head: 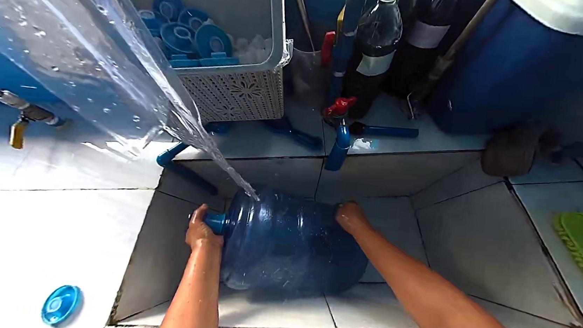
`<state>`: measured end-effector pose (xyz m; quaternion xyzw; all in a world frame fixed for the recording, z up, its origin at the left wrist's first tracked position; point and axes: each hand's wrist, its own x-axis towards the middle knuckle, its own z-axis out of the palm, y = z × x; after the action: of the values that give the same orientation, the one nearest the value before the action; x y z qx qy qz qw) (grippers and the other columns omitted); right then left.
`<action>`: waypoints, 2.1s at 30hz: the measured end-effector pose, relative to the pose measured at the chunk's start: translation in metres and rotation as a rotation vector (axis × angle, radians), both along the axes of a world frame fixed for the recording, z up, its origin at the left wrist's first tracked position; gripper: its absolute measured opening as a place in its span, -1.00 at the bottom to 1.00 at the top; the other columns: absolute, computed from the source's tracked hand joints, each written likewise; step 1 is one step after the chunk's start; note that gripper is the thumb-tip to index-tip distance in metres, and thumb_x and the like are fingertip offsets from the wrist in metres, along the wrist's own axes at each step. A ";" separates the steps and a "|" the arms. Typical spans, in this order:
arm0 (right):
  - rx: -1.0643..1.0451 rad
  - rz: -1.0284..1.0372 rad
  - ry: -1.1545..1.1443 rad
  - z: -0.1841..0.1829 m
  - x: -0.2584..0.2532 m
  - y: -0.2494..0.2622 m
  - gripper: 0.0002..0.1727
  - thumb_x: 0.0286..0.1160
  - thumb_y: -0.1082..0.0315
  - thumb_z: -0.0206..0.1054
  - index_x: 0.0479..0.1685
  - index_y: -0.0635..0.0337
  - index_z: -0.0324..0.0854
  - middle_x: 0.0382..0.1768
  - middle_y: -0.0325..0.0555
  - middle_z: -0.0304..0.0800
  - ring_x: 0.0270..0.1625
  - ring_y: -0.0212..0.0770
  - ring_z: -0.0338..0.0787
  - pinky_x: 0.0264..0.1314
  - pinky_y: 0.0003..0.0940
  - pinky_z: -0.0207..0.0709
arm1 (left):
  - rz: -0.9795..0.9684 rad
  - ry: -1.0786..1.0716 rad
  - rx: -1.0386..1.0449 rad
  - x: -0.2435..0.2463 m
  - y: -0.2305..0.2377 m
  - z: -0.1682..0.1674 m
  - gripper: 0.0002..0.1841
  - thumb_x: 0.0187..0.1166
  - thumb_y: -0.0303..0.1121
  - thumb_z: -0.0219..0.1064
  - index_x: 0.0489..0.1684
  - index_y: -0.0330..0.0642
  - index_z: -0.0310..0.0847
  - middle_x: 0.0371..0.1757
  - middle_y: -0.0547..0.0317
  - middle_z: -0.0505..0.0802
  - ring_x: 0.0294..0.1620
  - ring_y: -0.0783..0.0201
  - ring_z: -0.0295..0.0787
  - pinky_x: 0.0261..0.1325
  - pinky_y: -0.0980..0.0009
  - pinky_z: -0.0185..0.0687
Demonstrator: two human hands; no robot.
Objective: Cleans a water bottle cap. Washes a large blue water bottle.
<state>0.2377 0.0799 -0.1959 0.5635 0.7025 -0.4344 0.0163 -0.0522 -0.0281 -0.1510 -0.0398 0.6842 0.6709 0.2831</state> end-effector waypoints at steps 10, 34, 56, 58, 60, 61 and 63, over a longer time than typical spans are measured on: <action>-0.025 -0.022 -0.039 -0.013 0.014 -0.003 -0.49 0.89 0.28 -0.11 0.52 0.53 0.45 0.53 0.47 0.51 0.66 0.29 0.46 0.72 0.18 0.23 | -0.013 0.023 -0.047 0.007 0.002 0.001 -0.64 0.64 -0.32 0.32 0.26 -0.39 0.55 -0.01 -0.15 0.74 -0.04 0.07 0.69 0.05 0.06 0.65; 0.217 -0.079 0.371 0.031 -0.027 0.005 -0.60 0.82 0.26 0.11 0.20 0.45 0.69 0.14 0.37 0.77 0.22 0.23 0.77 0.36 0.17 0.56 | -0.428 -0.030 0.409 0.024 -0.013 -0.013 -0.61 0.13 -0.29 0.42 -0.01 -0.12 0.61 -0.15 0.14 0.89 -0.06 0.22 0.86 0.05 0.21 0.81; 0.746 0.656 0.049 0.109 -0.088 -0.110 -0.63 0.36 0.51 0.32 0.16 0.41 0.74 0.27 0.32 0.78 0.49 0.30 0.67 0.58 0.20 0.46 | -0.505 0.026 0.521 0.044 -0.004 0.013 -0.50 0.01 -0.64 0.48 0.05 -0.28 0.54 -0.18 0.10 0.85 -0.14 0.27 0.81 -0.02 0.31 0.75; 0.731 0.631 0.089 0.113 -0.074 -0.096 -0.68 0.39 0.52 0.30 0.09 0.35 0.80 0.29 0.27 0.79 0.45 0.22 0.73 0.50 0.16 0.57 | -0.607 -0.004 0.525 0.050 -0.007 0.017 -0.46 -0.08 -0.65 0.47 0.04 -0.26 0.56 -0.17 0.14 0.84 -0.15 0.31 0.79 -0.05 0.35 0.75; 0.495 0.477 -0.037 0.126 -0.076 -0.034 -0.66 0.62 0.43 0.25 0.27 0.33 0.73 0.48 0.26 0.62 0.51 0.23 0.64 0.53 0.23 0.50 | -0.754 0.023 0.562 0.058 -0.009 0.020 -0.40 -0.21 -0.63 0.48 0.03 -0.22 0.58 -0.16 0.20 0.85 -0.13 0.36 0.80 -0.04 0.38 0.75; 0.431 0.382 -0.056 0.123 -0.076 -0.008 -0.64 0.70 0.35 0.24 0.33 0.33 0.69 0.46 0.29 0.63 0.48 0.28 0.65 0.50 0.33 0.48 | -0.793 0.040 0.587 0.063 -0.010 0.017 -0.39 -0.24 -0.59 0.50 0.03 -0.19 0.59 -0.16 0.23 0.86 -0.11 0.37 0.80 -0.02 0.39 0.76; 0.468 0.350 -0.038 0.114 -0.079 -0.019 -0.64 0.62 0.36 0.29 0.30 0.29 0.71 0.34 0.30 0.70 0.43 0.28 0.67 0.47 0.34 0.50 | -0.695 0.069 0.617 0.061 -0.009 0.010 -0.43 -0.16 -0.53 0.54 0.04 -0.21 0.62 -0.15 0.19 0.88 -0.09 0.32 0.82 0.02 0.35 0.77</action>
<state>0.1588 0.0609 -0.0815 0.4303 0.8696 -0.2408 -0.0264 0.0091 -0.0374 -0.1410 0.3002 0.4344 0.7094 0.4669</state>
